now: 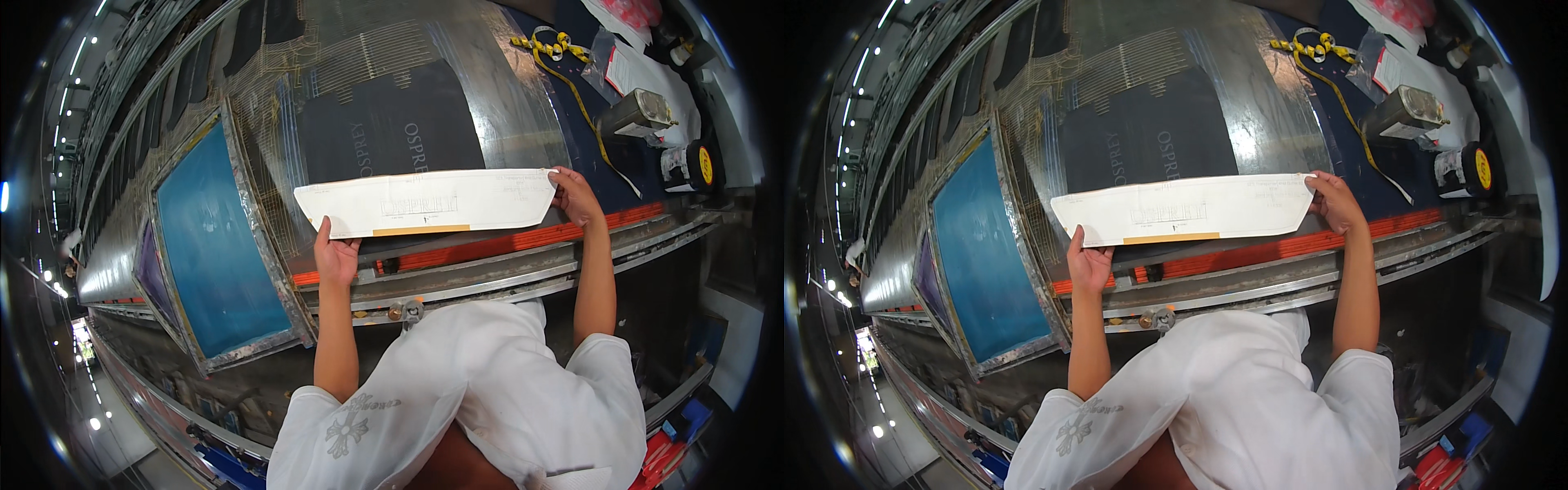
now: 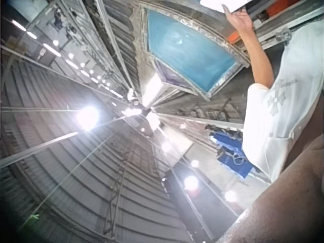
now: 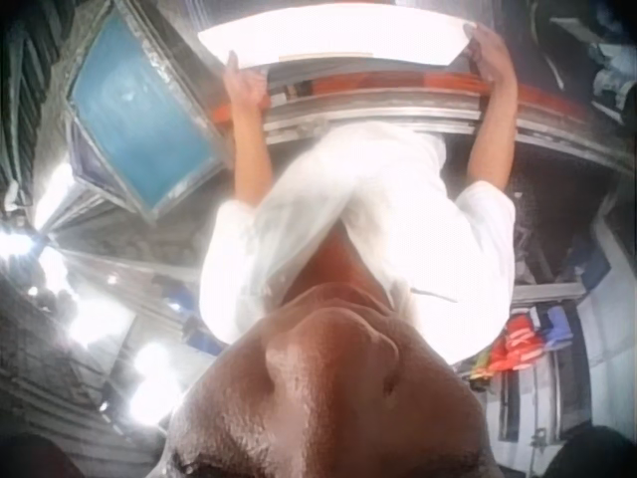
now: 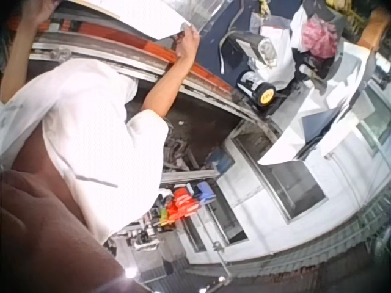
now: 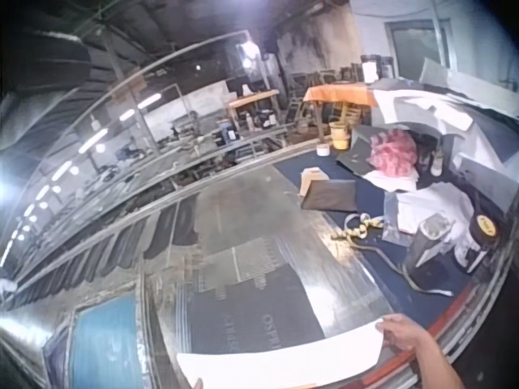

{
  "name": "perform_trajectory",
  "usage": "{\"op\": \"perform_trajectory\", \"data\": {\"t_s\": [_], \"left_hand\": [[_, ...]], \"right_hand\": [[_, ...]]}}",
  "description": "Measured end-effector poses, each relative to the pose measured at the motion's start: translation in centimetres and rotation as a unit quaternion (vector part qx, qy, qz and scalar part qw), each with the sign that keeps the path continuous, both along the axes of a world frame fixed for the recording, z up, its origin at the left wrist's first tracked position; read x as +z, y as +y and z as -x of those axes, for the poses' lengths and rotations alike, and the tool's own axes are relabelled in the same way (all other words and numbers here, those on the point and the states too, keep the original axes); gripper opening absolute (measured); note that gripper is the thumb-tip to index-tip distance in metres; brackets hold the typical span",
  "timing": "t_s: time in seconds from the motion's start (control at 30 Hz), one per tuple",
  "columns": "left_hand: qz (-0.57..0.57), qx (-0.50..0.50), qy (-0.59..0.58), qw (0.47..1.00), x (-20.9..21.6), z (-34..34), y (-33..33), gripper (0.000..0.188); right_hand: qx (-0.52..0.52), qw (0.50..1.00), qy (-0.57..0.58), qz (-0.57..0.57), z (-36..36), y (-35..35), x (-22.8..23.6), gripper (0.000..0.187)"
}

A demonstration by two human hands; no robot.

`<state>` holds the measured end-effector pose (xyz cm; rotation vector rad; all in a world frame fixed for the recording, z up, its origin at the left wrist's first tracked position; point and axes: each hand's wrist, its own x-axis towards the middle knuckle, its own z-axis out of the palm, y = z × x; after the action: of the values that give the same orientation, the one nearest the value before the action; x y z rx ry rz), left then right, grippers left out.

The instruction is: The person handles several large rectangular frames, moving them on a workbench. They then pick up a white curved object and a black rectangular piece, aligning and fitting the black piece into a slot on the white object. The person continues to adjust the fit of the black piece within the white object.

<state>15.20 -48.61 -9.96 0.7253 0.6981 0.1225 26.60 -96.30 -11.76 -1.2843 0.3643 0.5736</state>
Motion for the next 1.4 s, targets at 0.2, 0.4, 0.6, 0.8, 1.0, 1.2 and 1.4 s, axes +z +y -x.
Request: {"op": "perform_trajectory", "data": {"t_s": [0.2,0.4,0.6,0.8,1.0,1.2,1.4], "left_hand": [[-0.006,0.004,0.049,0.999,-1.0,2.5,1.0,0.042],[0.01,0.012,0.035,0.999,-1.4,2.9,1.3,0.041],[0.016,0.025,0.018,0.999,-0.8,2.7,1.1,0.039],[-0.049,0.042,0.017,0.998,-0.3,2.2,2.5,0.034],[-0.161,0.018,-0.147,0.976,2.1,-6.9,5.7,0.047],[-0.248,-0.071,-0.046,0.965,1.4,-13.5,3.4,0.07],[-0.277,-0.194,-0.059,0.939,-0.4,-12.6,-0.1,0.062]], "right_hand": [[0.036,0.999,0.016,0.019,-0.5,-0.2,0.1,0.017],[0.023,0.999,-0.017,0.032,0.0,0.5,0.9,0.022],[0.039,0.997,-0.016,0.062,-0.1,0.4,0.8,0.021],[0.212,0.964,-0.06,0.148,2.0,3.0,4.3,0.03],[0.345,0.927,-0.085,0.118,4.7,12.2,3.4,0.029],[0.258,0.965,-0.037,-0.023,9.1,19.3,2.1,0.017],[0.222,0.974,0.014,0.044,9.9,18.7,1.2,0.02]]}}
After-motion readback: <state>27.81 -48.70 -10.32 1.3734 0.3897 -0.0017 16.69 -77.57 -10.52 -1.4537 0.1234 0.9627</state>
